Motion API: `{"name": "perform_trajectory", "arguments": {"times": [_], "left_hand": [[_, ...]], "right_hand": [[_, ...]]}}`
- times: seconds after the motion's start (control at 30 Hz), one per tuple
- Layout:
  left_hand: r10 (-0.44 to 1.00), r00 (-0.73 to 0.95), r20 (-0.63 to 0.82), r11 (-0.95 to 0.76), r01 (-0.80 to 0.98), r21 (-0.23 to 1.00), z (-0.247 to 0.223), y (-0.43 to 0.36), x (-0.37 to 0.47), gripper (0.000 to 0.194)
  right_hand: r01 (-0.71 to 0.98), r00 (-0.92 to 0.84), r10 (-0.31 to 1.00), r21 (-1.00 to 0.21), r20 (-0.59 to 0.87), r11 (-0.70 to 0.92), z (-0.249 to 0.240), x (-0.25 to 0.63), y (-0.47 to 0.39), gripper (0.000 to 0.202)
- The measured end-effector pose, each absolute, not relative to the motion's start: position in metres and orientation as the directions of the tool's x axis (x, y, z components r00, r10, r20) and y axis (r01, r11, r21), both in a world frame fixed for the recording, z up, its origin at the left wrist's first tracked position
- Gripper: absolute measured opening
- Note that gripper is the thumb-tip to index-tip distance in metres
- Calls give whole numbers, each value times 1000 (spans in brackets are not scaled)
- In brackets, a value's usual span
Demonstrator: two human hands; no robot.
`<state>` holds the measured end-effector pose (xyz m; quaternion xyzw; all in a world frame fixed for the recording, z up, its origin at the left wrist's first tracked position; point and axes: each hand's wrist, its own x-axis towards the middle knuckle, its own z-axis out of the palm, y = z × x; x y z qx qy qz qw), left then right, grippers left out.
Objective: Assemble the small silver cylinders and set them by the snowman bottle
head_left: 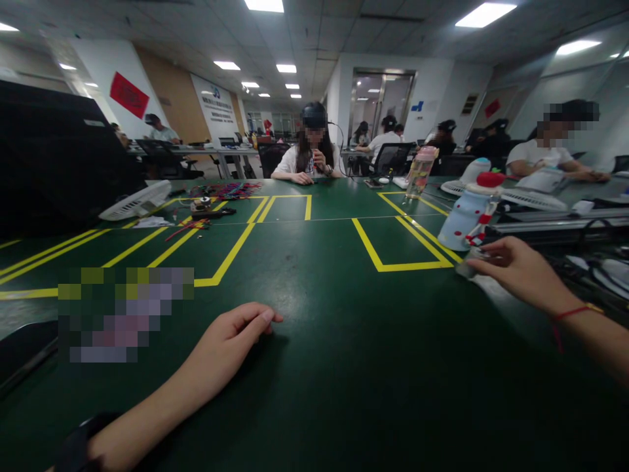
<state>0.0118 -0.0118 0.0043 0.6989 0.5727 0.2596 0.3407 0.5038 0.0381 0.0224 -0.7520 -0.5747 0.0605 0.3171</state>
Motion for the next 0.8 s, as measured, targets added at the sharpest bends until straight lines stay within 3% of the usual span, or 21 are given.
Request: {"name": "perform_trajectory", "arguments": {"times": [0.07,0.17,0.27,0.4,0.5,0.63,0.8], "left_hand": [[982,186,-31,-96,639,763,7,-12,16,39],[984,177,29,-141,663,735,14,-11,29,35],[958,252,135,-270,646,714,20,-14,46,29],[898,379,226,-421,582,696,28,-22,65,22],[853,464,240,-484,530,696,32,-27,76,20],[855,468,221,-472,529,706,37,-23,88,15],[894,401,202,-401,511,760,43,-14,84,12]], "right_hand": [[779,173,937,-624,303,58,22,454,26,46],[631,-240,898,-644,369,433,21,368,2,35],[512,-485,806,-636,340,577,17,304,-16,25],[483,-527,799,-670,291,563,9,278,-23,24],[466,-471,844,-740,258,486,0,280,-22,40],[406,-442,868,-812,228,420,-8,282,-21,54],[423,-443,869,-804,218,417,-9,283,-21,59]]}}
